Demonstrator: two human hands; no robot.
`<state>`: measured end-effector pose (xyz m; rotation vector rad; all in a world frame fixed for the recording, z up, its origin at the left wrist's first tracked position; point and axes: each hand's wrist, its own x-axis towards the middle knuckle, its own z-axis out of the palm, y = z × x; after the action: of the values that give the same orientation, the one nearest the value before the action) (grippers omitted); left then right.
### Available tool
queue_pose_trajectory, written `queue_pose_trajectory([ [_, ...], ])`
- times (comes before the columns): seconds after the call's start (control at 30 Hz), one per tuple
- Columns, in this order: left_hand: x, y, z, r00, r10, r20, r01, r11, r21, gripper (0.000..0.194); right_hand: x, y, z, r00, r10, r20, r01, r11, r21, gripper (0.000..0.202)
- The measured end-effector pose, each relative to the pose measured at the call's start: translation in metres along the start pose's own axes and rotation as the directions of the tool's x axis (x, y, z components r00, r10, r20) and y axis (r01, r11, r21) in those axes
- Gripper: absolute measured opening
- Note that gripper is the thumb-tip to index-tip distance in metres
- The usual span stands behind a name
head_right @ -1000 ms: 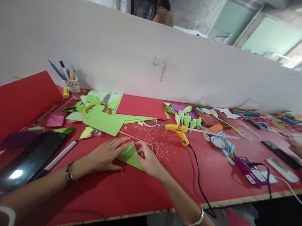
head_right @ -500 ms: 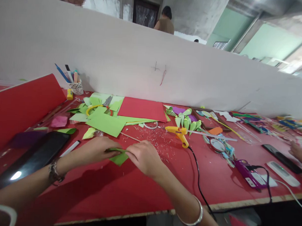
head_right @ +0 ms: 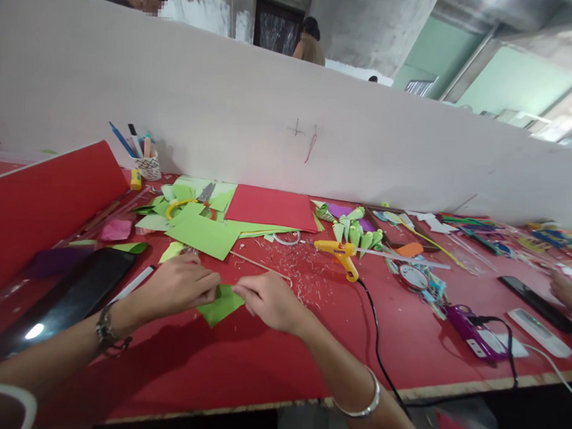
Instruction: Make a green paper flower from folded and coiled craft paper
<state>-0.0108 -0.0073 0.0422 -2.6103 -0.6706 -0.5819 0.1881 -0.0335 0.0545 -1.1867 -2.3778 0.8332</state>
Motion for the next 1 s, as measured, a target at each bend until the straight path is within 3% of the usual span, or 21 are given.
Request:
queue_pose_trajectory([
  [0.1, -0.014, -0.02, 0.002, 0.999, -0.014, 0.051, 0.012, 0.999, 0.042, 0.023, -0.006, 0.009, -0.007, 0.999, 0.038, 0.003, -0.038, 0.997, 0.071, 0.04],
  [0.2, -0.024, -0.036, 0.002, 0.987, -0.138, 0.083, 0.129, 0.986, 0.104, 0.024, -0.011, 0.019, -0.011, 0.998, 0.069, -0.004, -0.069, 0.995, 0.069, 0.038],
  [0.33, -0.017, -0.03, -0.007, 0.949, -0.296, 0.107, 0.299, 0.954, -0.02, 0.021, -0.011, 0.022, -0.012, 0.999, 0.045, 0.019, -0.045, 0.999, 0.022, 0.037],
  [0.43, -0.006, -0.013, -0.012, 0.948, -0.157, 0.277, 0.22, 0.952, -0.213, 0.021, -0.005, 0.019, -0.011, 0.998, -0.059, 0.035, 0.061, 0.997, -0.05, 0.035],
  [0.5, -0.002, -0.005, -0.011, 0.927, -0.124, 0.354, 0.215, 0.948, -0.232, 0.027, 0.0, 0.016, -0.009, 0.992, -0.129, 0.002, 0.128, 0.979, -0.162, 0.029],
  [0.63, -0.003, 0.002, 0.001, 0.918, -0.162, 0.361, 0.249, 0.945, -0.211, 0.03, 0.008, 0.01, 0.0, 0.959, -0.264, -0.101, 0.186, 0.858, -0.478, 0.019],
  [0.7, -0.003, 0.004, 0.005, 0.921, -0.162, 0.356, 0.262, 0.931, -0.255, 0.031, 0.012, 0.006, 0.006, 0.944, -0.315, -0.098, 0.212, 0.806, -0.553, 0.018],
  [0.87, -0.003, 0.002, 0.001, 0.908, -0.133, 0.396, 0.304, 0.86, -0.409, 0.033, 0.014, 0.008, 0.013, 0.934, -0.326, -0.148, 0.186, 0.795, -0.578, 0.016],
  [1.0, -0.009, -0.009, -0.006, 0.883, -0.154, 0.442, 0.365, 0.818, -0.445, 0.038, 0.005, 0.026, 0.004, 0.935, -0.31, -0.174, 0.159, 0.802, -0.576, 0.017],
])
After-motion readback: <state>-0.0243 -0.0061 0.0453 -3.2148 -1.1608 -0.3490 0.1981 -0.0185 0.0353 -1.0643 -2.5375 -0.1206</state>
